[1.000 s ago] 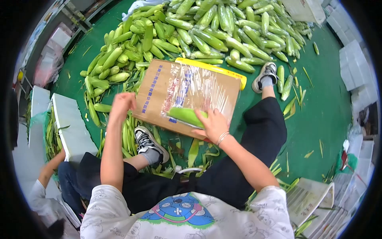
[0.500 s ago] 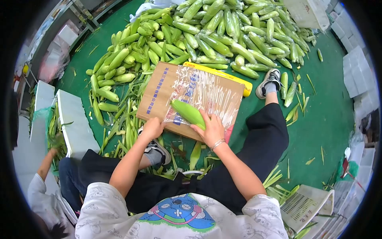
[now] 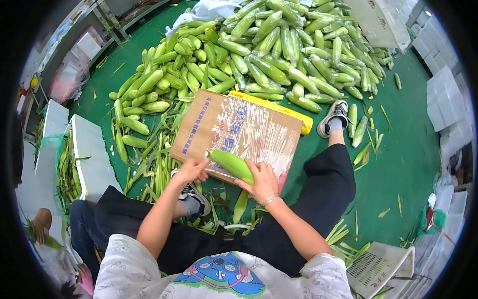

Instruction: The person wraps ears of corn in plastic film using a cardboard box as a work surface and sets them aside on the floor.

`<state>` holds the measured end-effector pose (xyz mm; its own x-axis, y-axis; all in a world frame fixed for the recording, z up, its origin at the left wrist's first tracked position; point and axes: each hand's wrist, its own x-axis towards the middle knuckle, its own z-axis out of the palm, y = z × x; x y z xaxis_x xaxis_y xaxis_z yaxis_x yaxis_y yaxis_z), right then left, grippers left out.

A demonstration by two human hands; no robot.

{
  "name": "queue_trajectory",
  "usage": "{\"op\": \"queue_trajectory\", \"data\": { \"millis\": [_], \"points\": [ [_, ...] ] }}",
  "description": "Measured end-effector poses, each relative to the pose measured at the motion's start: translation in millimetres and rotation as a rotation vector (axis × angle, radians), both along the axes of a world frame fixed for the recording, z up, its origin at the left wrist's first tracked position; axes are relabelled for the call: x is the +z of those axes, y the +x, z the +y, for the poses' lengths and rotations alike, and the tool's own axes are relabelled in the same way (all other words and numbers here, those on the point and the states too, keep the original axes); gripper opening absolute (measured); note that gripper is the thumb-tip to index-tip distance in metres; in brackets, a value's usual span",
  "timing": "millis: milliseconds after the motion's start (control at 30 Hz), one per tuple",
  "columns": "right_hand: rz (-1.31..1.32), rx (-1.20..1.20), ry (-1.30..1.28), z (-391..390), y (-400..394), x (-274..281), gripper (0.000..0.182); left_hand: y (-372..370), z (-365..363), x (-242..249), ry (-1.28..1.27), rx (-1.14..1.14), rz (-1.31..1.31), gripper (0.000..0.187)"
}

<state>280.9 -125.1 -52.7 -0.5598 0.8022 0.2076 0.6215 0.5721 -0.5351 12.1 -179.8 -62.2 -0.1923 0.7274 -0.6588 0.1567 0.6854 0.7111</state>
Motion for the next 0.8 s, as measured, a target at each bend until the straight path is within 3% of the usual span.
{"op": "queue_trajectory", "data": {
  "millis": [33,67,167,233,300,367,433,500,567,633,667,733,800],
  "points": [
    [0.003,0.004,-0.007,-1,0,0,0.067,8,-4,-1,0.035,0.083,-0.124,0.035],
    [-0.011,-0.008,0.001,-1,1,0,0.067,5,-7,2,0.036,0.19,-0.17,0.033],
    [-0.093,0.007,0.019,4,0,9,0.072,-19,-12,39,0.108,0.363,-0.277,0.032],
    [-0.173,0.031,-0.019,-10,-2,11,0.077,-12,0,55,0.107,0.355,-0.277,0.034],
    [-0.158,0.169,0.017,-30,-13,11,0.078,19,33,55,0.503,0.079,0.136,0.03],
    [-0.169,0.146,-0.021,-42,-13,6,0.073,42,56,7,0.668,-0.276,0.368,0.025],
    [-0.088,0.063,0.067,-39,-11,-1,0.068,68,55,-4,0.664,-0.776,0.571,0.023],
    [-0.118,0.028,-0.053,-29,-7,0,0.058,70,68,-7,0.615,-0.844,0.528,0.022],
    [-0.154,-0.252,0.132,0,-9,-1,0.045,68,80,2,0.545,-0.914,0.483,0.025],
    [-0.116,-0.419,0.066,44,-10,-5,0.03,66,86,10,0.722,-0.651,0.385,0.039],
    [-0.169,-0.391,0.091,72,-7,-7,0.027,65,88,21,0.721,-0.659,0.377,0.039],
    [-0.211,-0.374,0.138,118,-5,-13,0.025,59,94,41,0.938,-0.844,0.673,0.054],
    [-0.068,-0.035,-0.049,150,-12,-32,0.027,63,99,24,1.009,-0.884,0.773,0.056]
  ]
}}
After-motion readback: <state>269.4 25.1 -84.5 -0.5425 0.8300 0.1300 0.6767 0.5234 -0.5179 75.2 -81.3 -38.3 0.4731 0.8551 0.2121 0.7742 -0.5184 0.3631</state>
